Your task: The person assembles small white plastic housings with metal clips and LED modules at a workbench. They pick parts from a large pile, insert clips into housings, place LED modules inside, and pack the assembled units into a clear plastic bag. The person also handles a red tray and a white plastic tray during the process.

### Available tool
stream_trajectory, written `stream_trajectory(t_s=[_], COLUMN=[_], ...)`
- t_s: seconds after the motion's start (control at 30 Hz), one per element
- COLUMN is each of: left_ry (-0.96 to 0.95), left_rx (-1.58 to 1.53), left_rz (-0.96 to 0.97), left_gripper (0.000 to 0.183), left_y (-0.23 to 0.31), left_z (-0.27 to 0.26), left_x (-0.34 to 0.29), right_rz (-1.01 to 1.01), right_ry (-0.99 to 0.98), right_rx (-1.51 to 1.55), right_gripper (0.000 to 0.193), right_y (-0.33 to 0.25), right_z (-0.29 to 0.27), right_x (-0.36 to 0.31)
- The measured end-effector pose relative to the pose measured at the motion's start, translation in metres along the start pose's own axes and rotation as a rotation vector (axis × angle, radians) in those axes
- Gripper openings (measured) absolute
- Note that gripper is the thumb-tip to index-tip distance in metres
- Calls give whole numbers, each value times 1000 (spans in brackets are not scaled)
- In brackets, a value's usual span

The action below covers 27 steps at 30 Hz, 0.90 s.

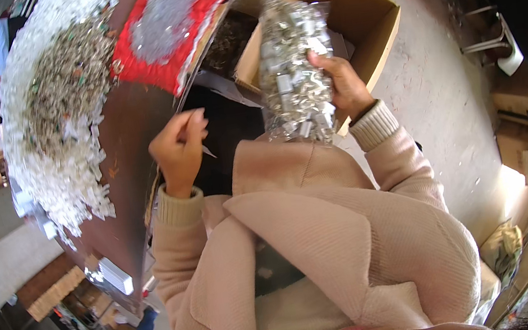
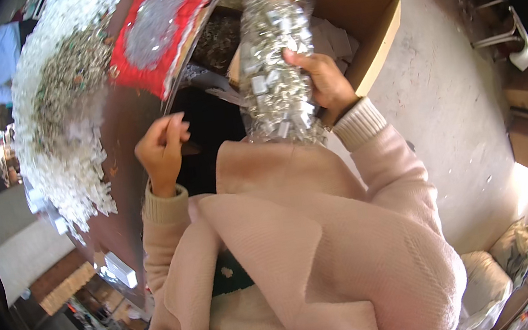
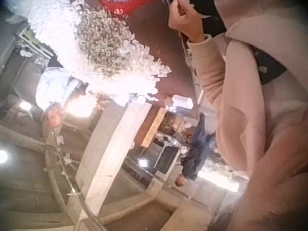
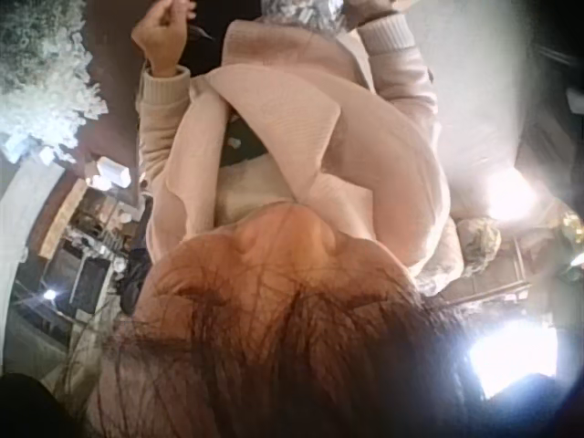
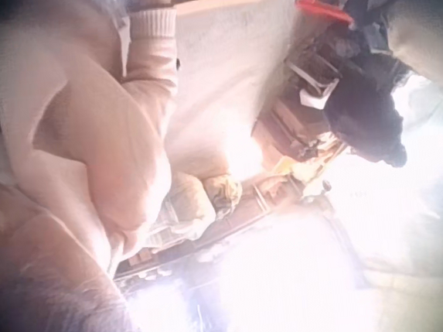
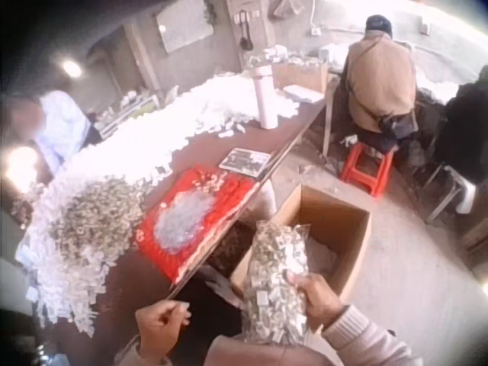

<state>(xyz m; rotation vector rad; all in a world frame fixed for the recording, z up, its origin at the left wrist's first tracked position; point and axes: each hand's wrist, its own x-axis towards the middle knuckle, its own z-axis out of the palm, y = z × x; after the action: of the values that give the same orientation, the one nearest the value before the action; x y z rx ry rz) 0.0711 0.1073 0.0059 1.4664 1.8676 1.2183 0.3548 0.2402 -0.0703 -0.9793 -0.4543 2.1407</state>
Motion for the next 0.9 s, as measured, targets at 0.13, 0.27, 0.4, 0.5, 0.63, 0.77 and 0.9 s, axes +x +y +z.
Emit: stream_trajectory(t_s=[0.13,0.27,0.4,0.5,0.63,0.77,0.9], left_ry=[77,103,113,120,82,39,17], left_rx=[66,32,9,39,69,211,379], left_rz=[-202,-289,-264,-241,-189,-70,17], left_gripper=[13,12,10,10,10,15,18], left_y=[-22,-38,-50,-50,-50,-60,-70], left_z=[-21,-37,-46,-48,-54,-69,-86], left_x=[-3,-2,-4,-7,-11,-22,-28], right_rz=[167,289,191,-127,-184,-82,-45], right_ry=[-116,-26,116,85,133,348,503], right_rx=[-4,-186,-728,-815,-680,-514,-415], right_gripper=[44,45,43,52,53,53,54], right_y=[17,30,56,100,154,182,202], right_z=[8,41,64,85,122,135,130], right_x=[66,153,245,306,379,443,491])
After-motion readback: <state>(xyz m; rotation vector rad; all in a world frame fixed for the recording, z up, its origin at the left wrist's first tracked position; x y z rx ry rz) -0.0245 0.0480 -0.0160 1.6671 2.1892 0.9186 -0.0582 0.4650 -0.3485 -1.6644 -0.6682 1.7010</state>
